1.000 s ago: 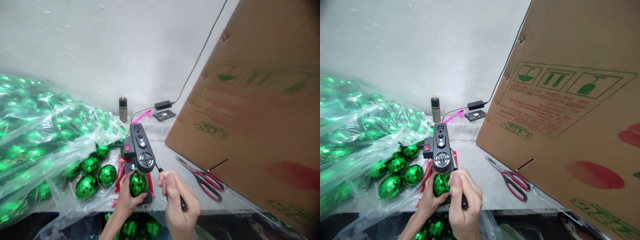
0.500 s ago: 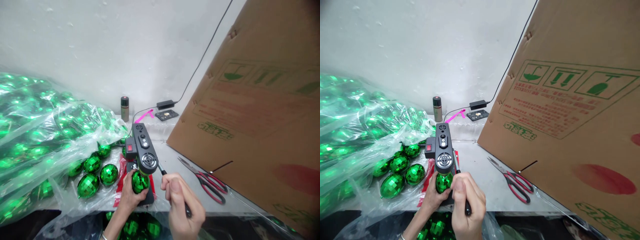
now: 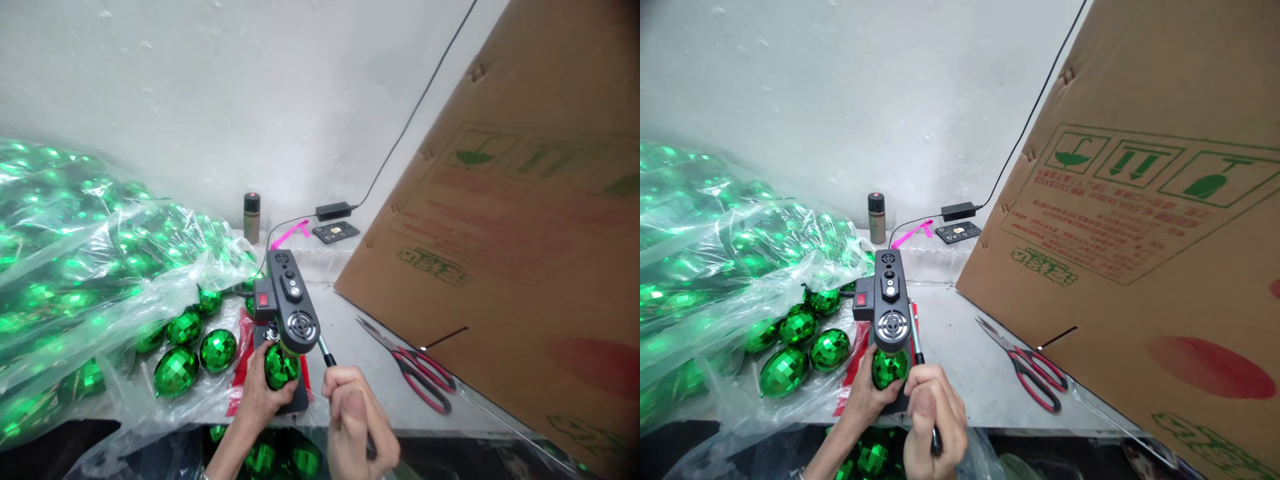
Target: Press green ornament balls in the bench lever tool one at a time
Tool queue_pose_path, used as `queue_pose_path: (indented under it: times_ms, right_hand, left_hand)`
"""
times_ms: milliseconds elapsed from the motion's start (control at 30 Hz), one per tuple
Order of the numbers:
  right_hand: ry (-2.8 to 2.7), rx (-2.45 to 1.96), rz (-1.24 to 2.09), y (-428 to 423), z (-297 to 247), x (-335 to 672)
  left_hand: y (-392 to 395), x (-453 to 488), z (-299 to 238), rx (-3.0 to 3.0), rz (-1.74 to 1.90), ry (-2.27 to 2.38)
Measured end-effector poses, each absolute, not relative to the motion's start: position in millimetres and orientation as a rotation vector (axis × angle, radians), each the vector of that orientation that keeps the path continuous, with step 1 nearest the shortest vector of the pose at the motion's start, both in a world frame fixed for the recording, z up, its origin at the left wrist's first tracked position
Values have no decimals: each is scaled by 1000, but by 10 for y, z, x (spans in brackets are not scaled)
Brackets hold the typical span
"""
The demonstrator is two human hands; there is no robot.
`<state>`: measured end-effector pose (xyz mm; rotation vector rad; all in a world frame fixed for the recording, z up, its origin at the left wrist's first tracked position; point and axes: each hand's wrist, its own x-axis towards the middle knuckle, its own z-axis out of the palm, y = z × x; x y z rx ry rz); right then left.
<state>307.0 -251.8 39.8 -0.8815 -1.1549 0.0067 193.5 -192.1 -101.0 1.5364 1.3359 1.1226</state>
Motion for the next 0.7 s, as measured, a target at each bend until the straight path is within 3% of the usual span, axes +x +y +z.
queue_pose_path:
  times_ms: [700]
  right_hand:
    - [-1068, -906, 17, -2494, 347, 3015]
  left_hand:
    - [-1932, 1958, -1011, 1593, 1154, 1363]
